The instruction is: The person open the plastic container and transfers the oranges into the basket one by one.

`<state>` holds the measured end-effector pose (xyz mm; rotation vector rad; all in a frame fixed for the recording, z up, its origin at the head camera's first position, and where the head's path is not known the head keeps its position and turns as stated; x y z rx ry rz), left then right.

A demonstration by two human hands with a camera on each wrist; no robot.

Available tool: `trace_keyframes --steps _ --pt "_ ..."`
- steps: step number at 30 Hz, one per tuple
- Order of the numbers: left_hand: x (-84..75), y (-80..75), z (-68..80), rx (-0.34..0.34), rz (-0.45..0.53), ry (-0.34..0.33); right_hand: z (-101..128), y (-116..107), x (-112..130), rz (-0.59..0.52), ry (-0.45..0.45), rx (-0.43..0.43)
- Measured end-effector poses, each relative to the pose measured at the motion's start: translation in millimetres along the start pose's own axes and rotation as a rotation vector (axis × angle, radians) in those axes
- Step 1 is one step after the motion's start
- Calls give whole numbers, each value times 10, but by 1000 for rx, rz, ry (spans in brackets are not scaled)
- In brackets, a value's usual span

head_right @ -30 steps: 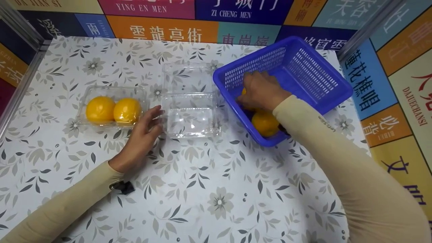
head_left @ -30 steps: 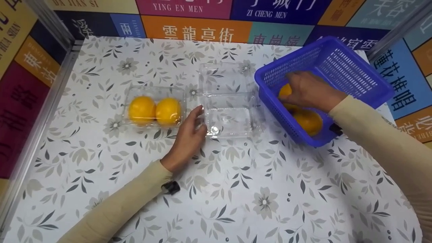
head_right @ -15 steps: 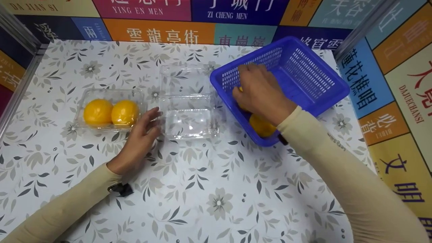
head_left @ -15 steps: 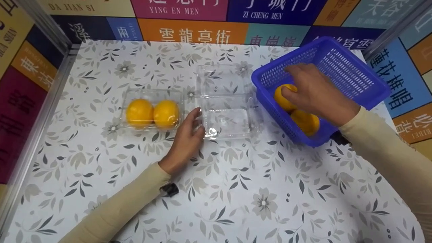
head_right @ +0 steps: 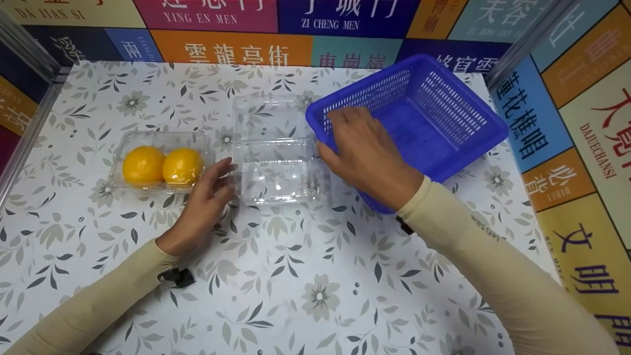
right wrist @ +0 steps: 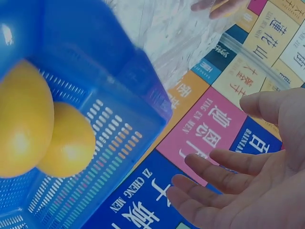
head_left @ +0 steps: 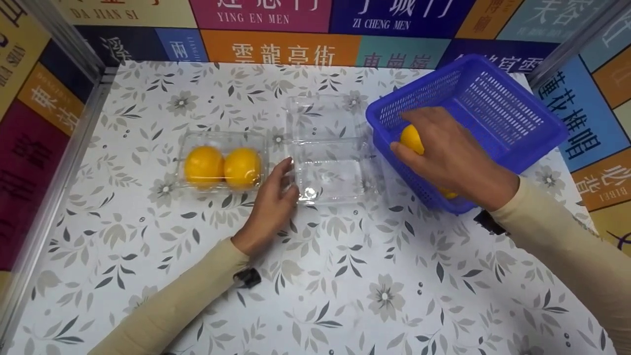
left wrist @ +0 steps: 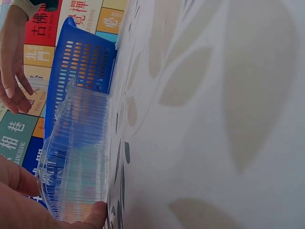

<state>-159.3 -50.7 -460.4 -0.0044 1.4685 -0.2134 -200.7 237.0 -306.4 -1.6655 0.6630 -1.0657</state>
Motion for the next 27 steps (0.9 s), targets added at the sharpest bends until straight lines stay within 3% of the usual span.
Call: trace_keyframes --steps 17,27 --pt "-5 8 -4 -13 8 4 206 182 178 -7 -221 -119" --pt "-8 -16 26 -5 -24 13 327 318 297 10 -282 -133"
Point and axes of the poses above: each hand's wrist, its own z-axis away from the middle knuckle, its own y-axis out of the palm, x = y × z, the point moved 5 cm from there along -z, towards the middle knuckle, and after that the axes turned 4 degrees about -y, right-handed, at the moved point
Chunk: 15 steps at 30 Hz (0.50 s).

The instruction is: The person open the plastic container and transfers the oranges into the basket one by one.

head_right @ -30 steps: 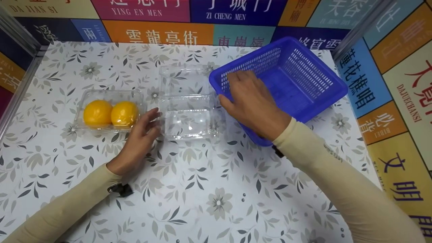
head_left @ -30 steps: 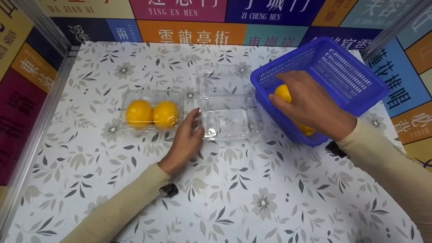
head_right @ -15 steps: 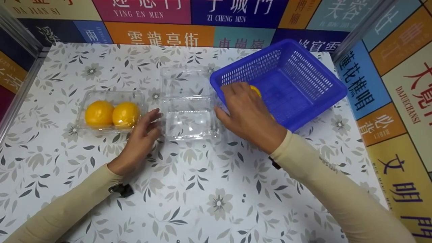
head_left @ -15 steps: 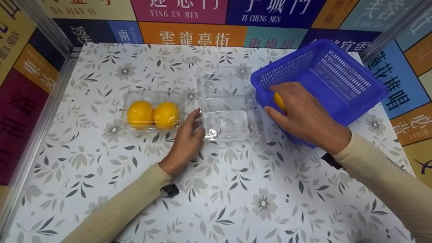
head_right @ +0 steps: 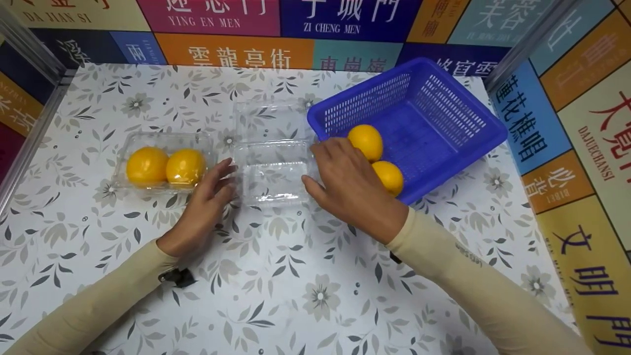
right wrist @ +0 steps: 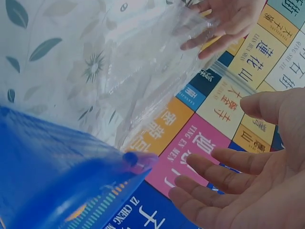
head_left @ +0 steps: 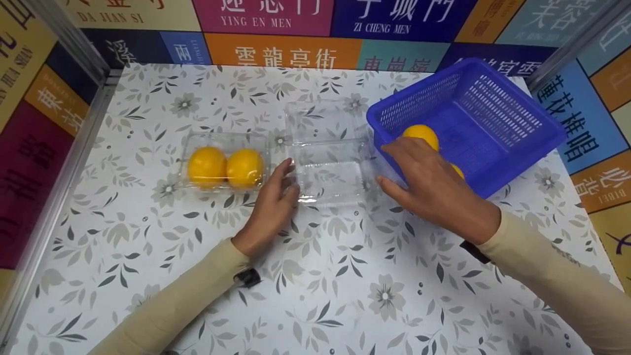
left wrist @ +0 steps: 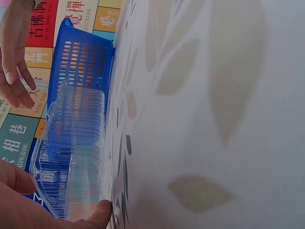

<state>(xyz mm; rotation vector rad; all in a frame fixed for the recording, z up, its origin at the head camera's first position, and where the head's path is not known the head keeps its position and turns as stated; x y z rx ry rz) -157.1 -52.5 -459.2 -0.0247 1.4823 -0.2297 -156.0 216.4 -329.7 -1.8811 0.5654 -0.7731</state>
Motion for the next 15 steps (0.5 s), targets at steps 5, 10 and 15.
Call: trace_keyframes --steps 5,10,15 --pt "-16 -11 26 9 -21 13 29 61 53 -10 -11 8" --pt "-8 -35 70 21 1 5 57 107 106 -9 -39 -3" --pt "-47 -45 135 34 -11 7 87 120 160 2 -68 -22"
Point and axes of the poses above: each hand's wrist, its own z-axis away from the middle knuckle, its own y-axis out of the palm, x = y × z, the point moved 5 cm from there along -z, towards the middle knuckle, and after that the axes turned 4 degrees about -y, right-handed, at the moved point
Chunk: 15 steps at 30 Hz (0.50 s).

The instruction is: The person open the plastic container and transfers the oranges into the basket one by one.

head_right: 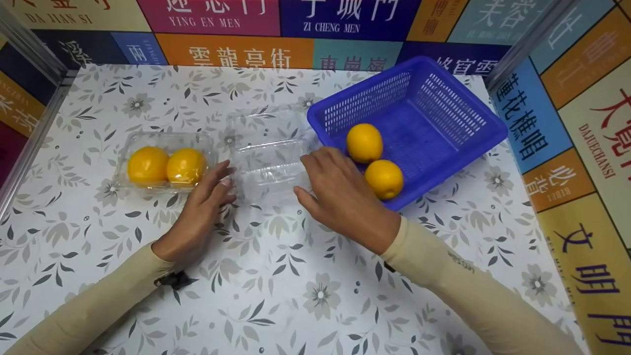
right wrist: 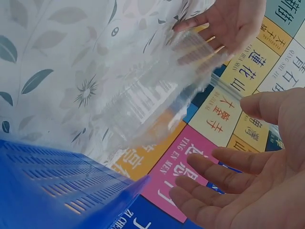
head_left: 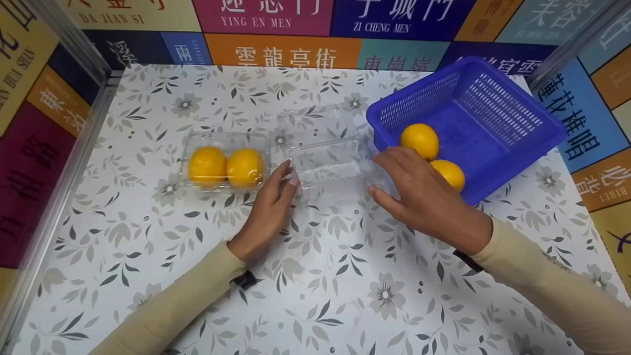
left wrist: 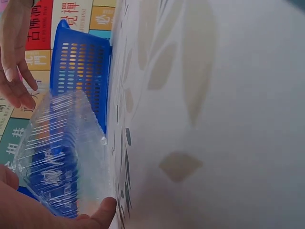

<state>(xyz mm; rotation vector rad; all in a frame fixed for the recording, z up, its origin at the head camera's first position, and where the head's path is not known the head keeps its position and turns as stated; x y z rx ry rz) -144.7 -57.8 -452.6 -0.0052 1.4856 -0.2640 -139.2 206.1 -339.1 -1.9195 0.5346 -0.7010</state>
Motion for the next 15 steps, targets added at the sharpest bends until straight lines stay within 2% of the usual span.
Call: trace_keyframes --steps 8,11,15 --pt "-32 -5 123 35 -3 15 43 21 41 8 13 -3" --pt "-77 -29 175 32 -51 64 53 30 58 6 7 -6" --pt "-177 -73 256 29 -167 151 66 38 92 -1 -15 -10"
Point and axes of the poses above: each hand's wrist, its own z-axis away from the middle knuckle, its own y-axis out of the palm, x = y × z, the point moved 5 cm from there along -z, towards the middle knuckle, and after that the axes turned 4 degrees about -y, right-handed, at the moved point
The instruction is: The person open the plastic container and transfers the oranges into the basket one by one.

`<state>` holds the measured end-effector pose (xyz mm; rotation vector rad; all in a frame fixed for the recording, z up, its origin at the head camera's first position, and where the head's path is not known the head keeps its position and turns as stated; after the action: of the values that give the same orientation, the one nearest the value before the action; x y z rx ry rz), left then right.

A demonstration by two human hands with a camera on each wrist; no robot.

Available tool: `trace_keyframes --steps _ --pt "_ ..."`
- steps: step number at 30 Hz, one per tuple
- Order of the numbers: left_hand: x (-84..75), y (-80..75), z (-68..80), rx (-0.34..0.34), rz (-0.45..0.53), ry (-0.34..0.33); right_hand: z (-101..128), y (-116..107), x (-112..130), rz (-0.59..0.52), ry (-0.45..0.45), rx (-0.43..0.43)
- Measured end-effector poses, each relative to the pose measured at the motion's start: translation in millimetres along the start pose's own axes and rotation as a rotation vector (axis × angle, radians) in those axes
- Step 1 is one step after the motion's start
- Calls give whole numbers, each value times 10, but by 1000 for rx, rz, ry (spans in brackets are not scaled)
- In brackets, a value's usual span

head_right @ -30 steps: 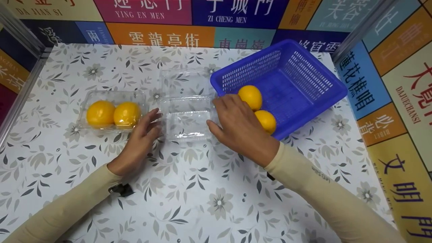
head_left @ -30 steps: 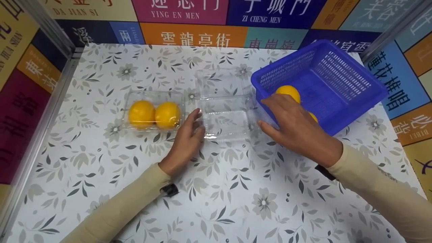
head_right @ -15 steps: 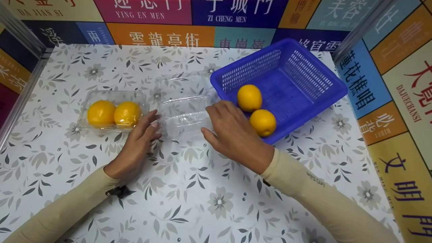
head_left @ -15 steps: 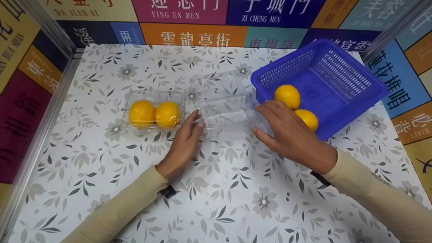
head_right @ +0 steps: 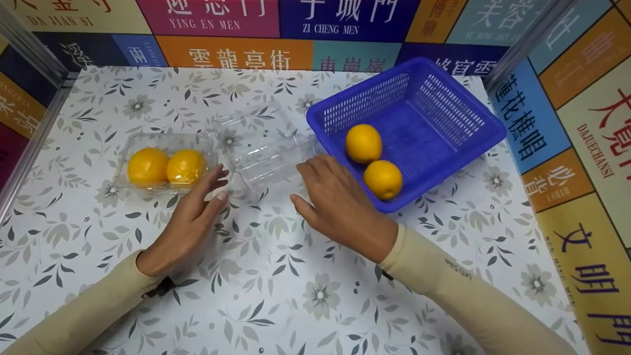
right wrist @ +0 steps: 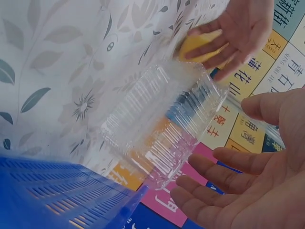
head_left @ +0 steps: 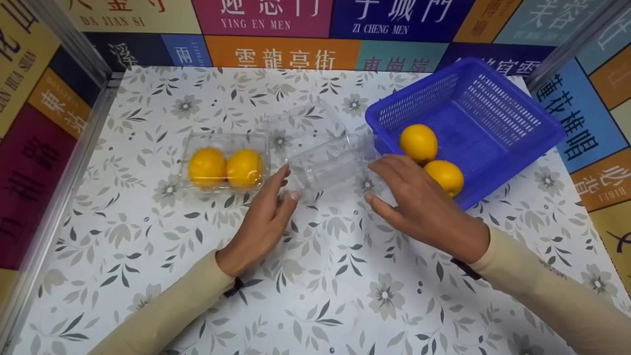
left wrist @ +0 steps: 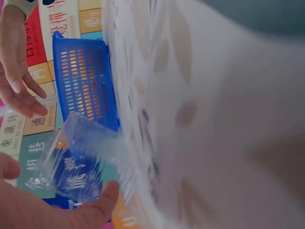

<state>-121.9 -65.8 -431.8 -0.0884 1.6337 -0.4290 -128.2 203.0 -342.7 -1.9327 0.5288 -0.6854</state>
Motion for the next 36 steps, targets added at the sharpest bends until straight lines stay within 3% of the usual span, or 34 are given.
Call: trace_keyframes --steps 6,12,15,18,27,32,36 --pt "-129 -95 70 -27 -188 176 27 36 47 -8 -18 -14" --pt "-226 -195 70 -136 -567 477 49 84 85 -27 -17 -1" --pt "-243 -239 50 -171 -729 569 63 123 95 -45 -9 16" --pt "-226 -286 21 -172 -851 589 73 167 102 -55 -4 32" --pt "-39 -462 -144 -89 -1173 507 68 338 83 -86 4 43" --pt "104 -537 -199 -11 -1264 464 47 499 51 -145 66 66" --pt "164 -550 -215 3 -1303 462 6 619 25 -217 134 87"
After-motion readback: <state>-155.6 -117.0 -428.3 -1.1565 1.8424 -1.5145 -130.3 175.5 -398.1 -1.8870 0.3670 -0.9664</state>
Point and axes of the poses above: each hand's wrist, its own z-axis away from the middle knuckle, its own y-axis out of the palm, x = y × z, the point moved 5 cm from there along -z, towards the middle knuckle, and after that the axes turned 4 degrees about -y, right-handed, at the moved point
